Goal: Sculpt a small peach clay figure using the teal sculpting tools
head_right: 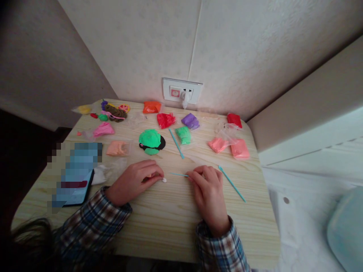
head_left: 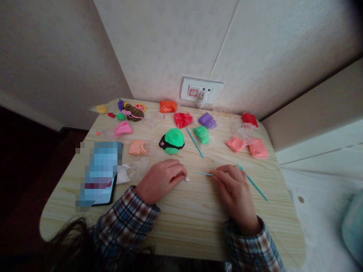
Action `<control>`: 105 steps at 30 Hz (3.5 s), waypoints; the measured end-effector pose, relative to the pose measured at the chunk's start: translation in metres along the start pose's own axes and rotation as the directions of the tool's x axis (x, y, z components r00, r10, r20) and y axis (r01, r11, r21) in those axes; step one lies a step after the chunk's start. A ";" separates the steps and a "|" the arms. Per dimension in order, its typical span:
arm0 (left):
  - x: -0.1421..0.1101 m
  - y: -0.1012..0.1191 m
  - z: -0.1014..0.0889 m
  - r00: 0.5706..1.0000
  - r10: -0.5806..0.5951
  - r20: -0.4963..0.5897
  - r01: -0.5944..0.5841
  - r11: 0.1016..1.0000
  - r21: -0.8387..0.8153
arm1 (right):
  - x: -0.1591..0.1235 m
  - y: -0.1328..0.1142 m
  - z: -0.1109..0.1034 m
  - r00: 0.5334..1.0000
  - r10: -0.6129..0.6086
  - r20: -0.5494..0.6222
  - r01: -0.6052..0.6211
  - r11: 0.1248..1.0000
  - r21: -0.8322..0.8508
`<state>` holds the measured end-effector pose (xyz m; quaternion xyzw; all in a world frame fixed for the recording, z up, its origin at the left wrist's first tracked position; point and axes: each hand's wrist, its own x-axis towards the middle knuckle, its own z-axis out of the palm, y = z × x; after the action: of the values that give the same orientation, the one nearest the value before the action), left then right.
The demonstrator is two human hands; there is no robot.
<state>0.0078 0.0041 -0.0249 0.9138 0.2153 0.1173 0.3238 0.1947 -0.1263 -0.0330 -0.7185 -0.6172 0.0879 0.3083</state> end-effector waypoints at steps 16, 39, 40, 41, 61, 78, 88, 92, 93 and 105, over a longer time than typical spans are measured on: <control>0.001 0.003 0.001 1.000 -0.009 -0.021 0.009 1.000 -0.019 | 0.002 -0.010 0.004 0.981 -0.192 -0.016 0.193 0.981 0.019; -0.003 0.001 0.001 0.994 -0.066 -0.090 0.062 0.997 -0.048 | 0.001 -0.005 0.007 0.974 -0.226 0.015 0.224 0.970 0.095; -0.003 0.000 0.001 0.995 -0.050 -0.083 0.047 0.998 -0.042 | 0.001 -0.005 0.007 0.974 -0.225 0.012 0.223 0.970 0.101; -0.003 0.000 0.002 0.997 -0.035 -0.076 0.032 0.999 -0.034 | 0.001 -0.004 0.008 0.975 -0.223 0.013 0.221 0.970 0.105; -0.001 0.001 -0.002 0.993 0.051 0.111 -0.057 0.997 0.052 | 0.003 -0.002 0.006 0.987 -0.160 0.027 0.159 0.986 0.056; -0.004 0.008 -0.011 0.974 -0.223 -0.038 0.184 0.880 -0.438 | 0.006 -0.005 0.012 0.998 -0.019 -0.060 0.013 0.995 -0.096; -0.003 0.014 -0.008 0.978 -0.208 -0.025 0.173 0.870 -0.461 | 0.012 -0.045 0.022 0.998 -0.045 0.038 0.037 0.980 0.197; -0.003 0.016 -0.011 0.974 -0.224 -0.035 0.177 0.848 -0.499 | 0.013 -0.039 0.022 0.996 0.066 -0.063 -0.047 0.963 0.265; -0.003 0.016 -0.011 0.971 -0.234 -0.037 0.182 0.837 -0.516 | 0.013 -0.037 0.022 0.991 0.096 -0.094 -0.069 0.963 0.262; -0.005 0.015 -0.016 0.955 -0.292 0.047 0.251 0.712 -0.656 | 0.010 -0.047 0.020 0.976 -0.068 -0.208 0.107 0.977 0.183</control>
<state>0.0028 0.0000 -0.0029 0.6967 0.3020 0.1637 0.6297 0.1476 -0.1078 -0.0204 -0.6626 -0.6026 0.0607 0.4407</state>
